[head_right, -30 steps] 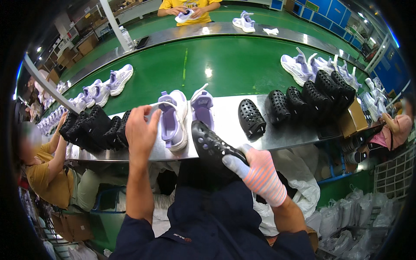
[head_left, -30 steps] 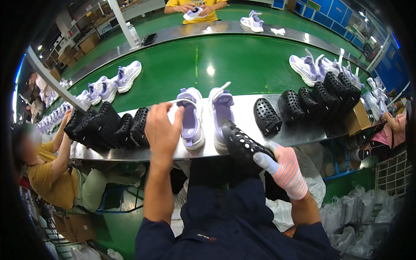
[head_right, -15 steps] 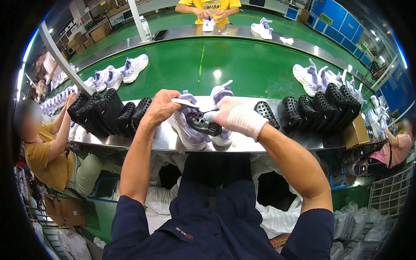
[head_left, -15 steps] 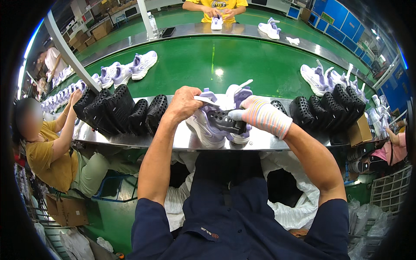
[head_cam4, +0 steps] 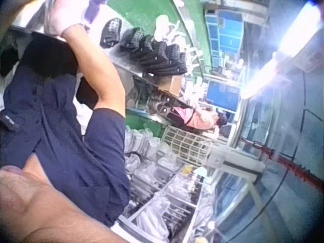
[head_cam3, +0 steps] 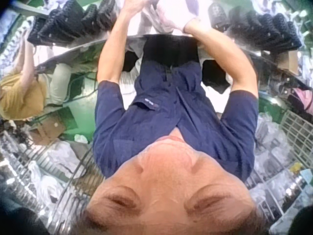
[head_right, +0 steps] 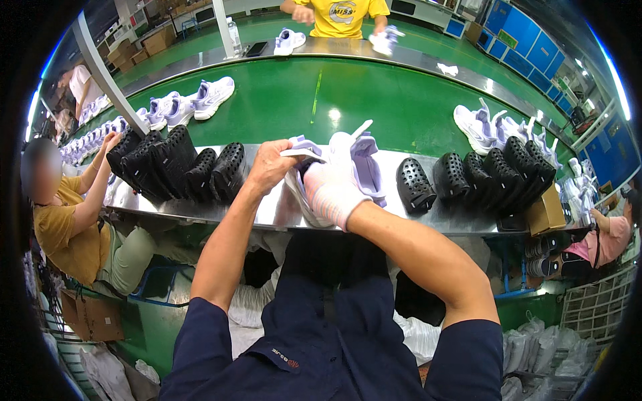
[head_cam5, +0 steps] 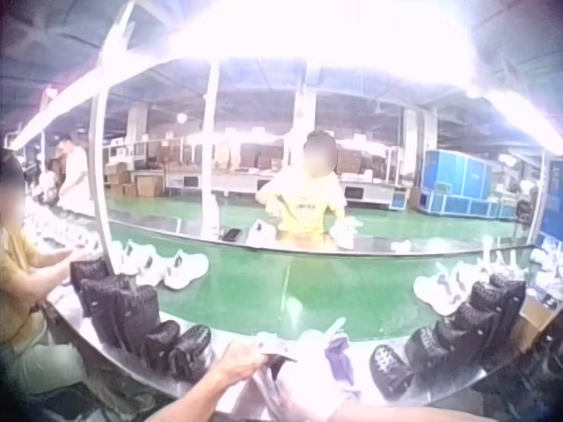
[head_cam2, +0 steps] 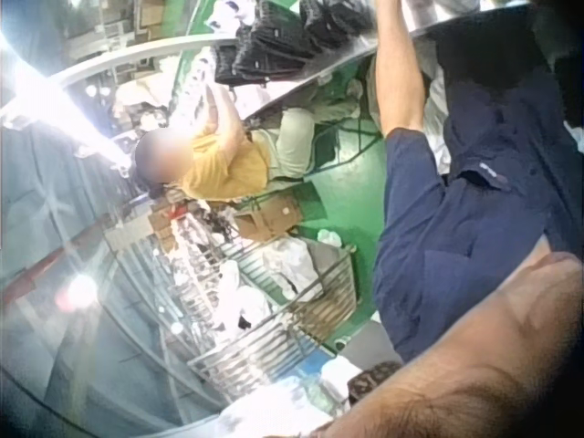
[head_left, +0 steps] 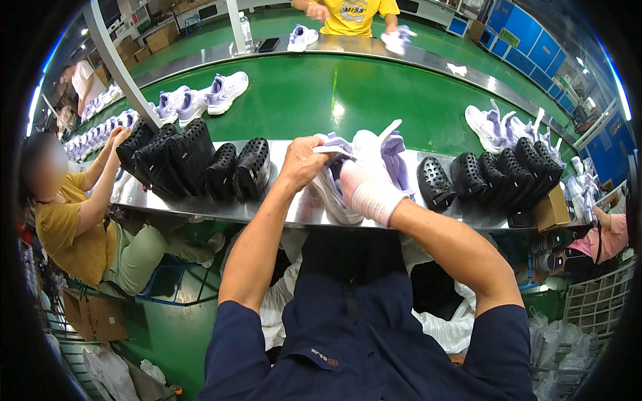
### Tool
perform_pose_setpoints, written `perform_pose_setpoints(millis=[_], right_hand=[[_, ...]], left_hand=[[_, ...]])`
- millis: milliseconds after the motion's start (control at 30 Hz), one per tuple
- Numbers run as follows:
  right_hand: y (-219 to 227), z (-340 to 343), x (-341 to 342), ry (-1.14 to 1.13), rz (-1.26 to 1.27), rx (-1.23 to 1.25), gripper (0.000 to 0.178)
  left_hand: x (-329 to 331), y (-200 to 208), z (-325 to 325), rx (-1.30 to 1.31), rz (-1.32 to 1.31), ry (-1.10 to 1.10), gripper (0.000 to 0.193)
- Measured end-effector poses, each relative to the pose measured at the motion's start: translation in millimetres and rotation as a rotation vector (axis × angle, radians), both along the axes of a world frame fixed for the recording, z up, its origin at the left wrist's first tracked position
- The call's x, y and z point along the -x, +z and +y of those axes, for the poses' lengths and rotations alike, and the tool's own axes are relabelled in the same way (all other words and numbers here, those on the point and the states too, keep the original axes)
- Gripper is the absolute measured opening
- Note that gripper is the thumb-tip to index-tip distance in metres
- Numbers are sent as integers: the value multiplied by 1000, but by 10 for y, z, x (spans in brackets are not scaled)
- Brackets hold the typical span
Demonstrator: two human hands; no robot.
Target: The person assembles shoes by taking black soles from a bag and inserting them into white and purple shoe uppers on a conveyor belt. The person handles the soles and shoes by hand, aligning the sole inside the shoe before placing the completed unit back onto the belt.
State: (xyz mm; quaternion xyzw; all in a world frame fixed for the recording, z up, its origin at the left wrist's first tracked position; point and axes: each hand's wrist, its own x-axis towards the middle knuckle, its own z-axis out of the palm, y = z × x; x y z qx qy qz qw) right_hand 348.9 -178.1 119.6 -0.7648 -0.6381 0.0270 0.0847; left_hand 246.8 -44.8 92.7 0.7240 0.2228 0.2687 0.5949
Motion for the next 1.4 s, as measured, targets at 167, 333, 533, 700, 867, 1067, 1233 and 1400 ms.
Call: perform_pose_setpoints(millis=[167, 333, 533, 700, 867, 1067, 1233, 1400], right_hand=[[-354, 349, -99, -159, 242, -219, 16], [70, -156, -67, -265, 269, -408, 40], [-26, 118, -270, -279, 233, -166, 28], [-64, 342, -122, -377, 137, -82, 22], [-98, 330, -156, -436, 136, -56, 25], [-96, 400, -96, -429, 199, -49, 24], [-282, 375, -263, -426, 200, -74, 23], [296, -570, -461, -224, 478, -648, 28]], left_hand=[[-170, -176, 231, -99, -51, 95, 22], [120, -176, 104, -216, 61, 239, 75], [30, 108, -435, -209, 571, 277, 92], [-56, 25, -155, -359, 767, 309, 68], [-126, -53, -257, -430, 791, 357, 47], [-122, -60, -200, -466, 784, 368, 41], [-342, -88, -220, -576, 887, 405, 42], [-97, 271, -336, -561, 855, 383, 53]])
